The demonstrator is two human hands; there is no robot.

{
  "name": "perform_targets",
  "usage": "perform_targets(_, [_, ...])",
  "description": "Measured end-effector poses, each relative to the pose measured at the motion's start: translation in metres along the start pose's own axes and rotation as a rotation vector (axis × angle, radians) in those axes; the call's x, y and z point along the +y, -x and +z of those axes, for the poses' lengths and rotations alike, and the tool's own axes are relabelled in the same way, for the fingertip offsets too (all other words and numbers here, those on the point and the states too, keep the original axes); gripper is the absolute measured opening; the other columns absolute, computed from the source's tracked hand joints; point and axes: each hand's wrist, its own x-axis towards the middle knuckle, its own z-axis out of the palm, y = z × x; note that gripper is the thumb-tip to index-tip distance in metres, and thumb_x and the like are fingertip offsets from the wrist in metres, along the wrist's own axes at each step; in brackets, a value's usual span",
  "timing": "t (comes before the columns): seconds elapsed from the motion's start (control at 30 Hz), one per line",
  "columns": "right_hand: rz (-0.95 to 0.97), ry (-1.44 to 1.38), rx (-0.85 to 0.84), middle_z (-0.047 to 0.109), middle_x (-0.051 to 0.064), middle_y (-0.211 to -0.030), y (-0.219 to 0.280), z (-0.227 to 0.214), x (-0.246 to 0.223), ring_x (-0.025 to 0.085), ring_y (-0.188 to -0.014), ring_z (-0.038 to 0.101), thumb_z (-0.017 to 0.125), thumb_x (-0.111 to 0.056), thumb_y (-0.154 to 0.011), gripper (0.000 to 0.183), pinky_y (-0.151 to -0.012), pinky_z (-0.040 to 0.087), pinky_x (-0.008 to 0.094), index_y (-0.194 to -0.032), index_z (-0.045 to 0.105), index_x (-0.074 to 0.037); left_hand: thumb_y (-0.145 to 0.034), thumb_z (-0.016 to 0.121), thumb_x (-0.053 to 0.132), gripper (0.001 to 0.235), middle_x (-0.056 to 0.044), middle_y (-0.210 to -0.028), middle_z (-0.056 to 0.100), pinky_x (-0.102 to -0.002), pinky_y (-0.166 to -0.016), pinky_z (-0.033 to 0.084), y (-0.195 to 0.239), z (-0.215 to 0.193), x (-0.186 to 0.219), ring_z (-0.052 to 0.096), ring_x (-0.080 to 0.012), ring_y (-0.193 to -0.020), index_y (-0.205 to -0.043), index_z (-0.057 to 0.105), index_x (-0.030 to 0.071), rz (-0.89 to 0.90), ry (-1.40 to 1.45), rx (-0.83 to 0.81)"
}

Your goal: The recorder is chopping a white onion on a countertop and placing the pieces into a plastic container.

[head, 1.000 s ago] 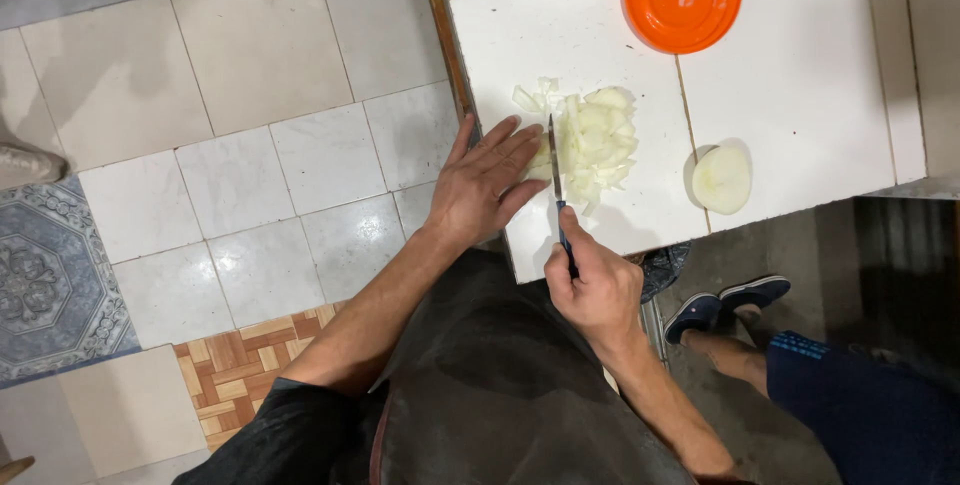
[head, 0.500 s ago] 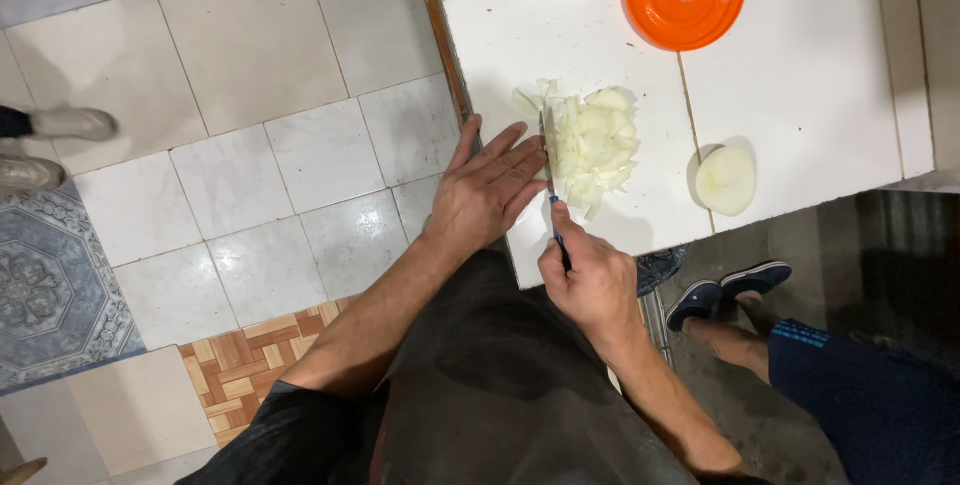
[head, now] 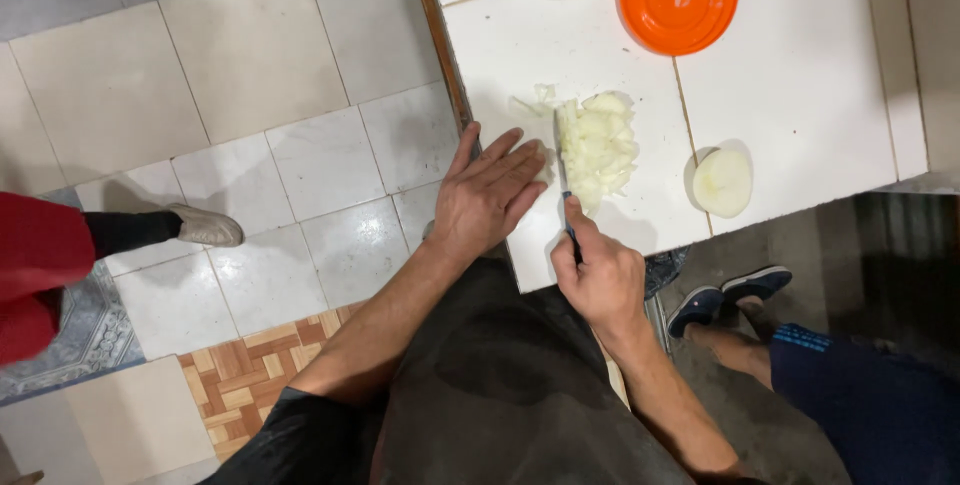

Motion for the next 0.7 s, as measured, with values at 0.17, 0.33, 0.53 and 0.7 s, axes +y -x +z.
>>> perform_targets(0.17, [0.005,-0.099,0.015,0.064,0.013,-0.054,0.004,-0.010,-0.010,0.029,-0.050,0.064,0.063,-0.013,-0.089,0.037,-0.048,0.052,0.037,-0.123,0.074,-0.003,-0.094,0.076,0.034,0.037,-0.007,-0.122,0.076,-0.055,-0.121,0.029,0.003,-0.004,0.003,0.066,-0.0239,-0.125,-0.123,0.074,0.013,-0.043,0.029,-0.019])
perform_targets(0.33, [-0.030,-0.119,0.021,0.071,0.012,-0.063,0.005,-0.006,-0.014,0.025,-0.053,0.067,0.064,-0.012,-0.088,0.034,-0.049,0.053,0.033,-0.119,0.077,-0.004,-0.092,0.077,0.037,0.043,-0.006,-0.126,0.074,-0.057,-0.121,0.027,0.002,-0.010,0.000,0.064,-0.0241,-0.129,-0.127,0.072,0.013,-0.081,0.096,-0.043])
perform_targets(0.53, [-0.054,-0.103,0.001,0.071,0.014,-0.065,0.003,-0.002,-0.013,0.026,-0.052,0.066,0.065,-0.010,-0.089,0.031,-0.048,0.052,0.033,-0.116,0.076,-0.001,-0.090,0.081,0.030,0.030,-0.005,-0.119,0.077,-0.053,-0.119,0.032,0.009,-0.004,-0.005,0.066,-0.0242,-0.125,-0.115,0.077,0.013,-0.076,0.101,0.015])
perform_targets(0.7, [-0.077,-0.059,-0.013,0.074,0.016,-0.072,-0.001,-0.003,-0.016,0.027,-0.051,0.066,0.062,-0.010,-0.090,0.028,-0.046,0.051,0.034,-0.111,0.076,0.001,-0.089,0.081,0.030,0.025,-0.004,-0.111,0.079,-0.054,-0.117,0.035,0.002,-0.008,-0.002,0.068,-0.0256,-0.122,-0.108,0.079,0.014,-0.051,0.085,0.043])
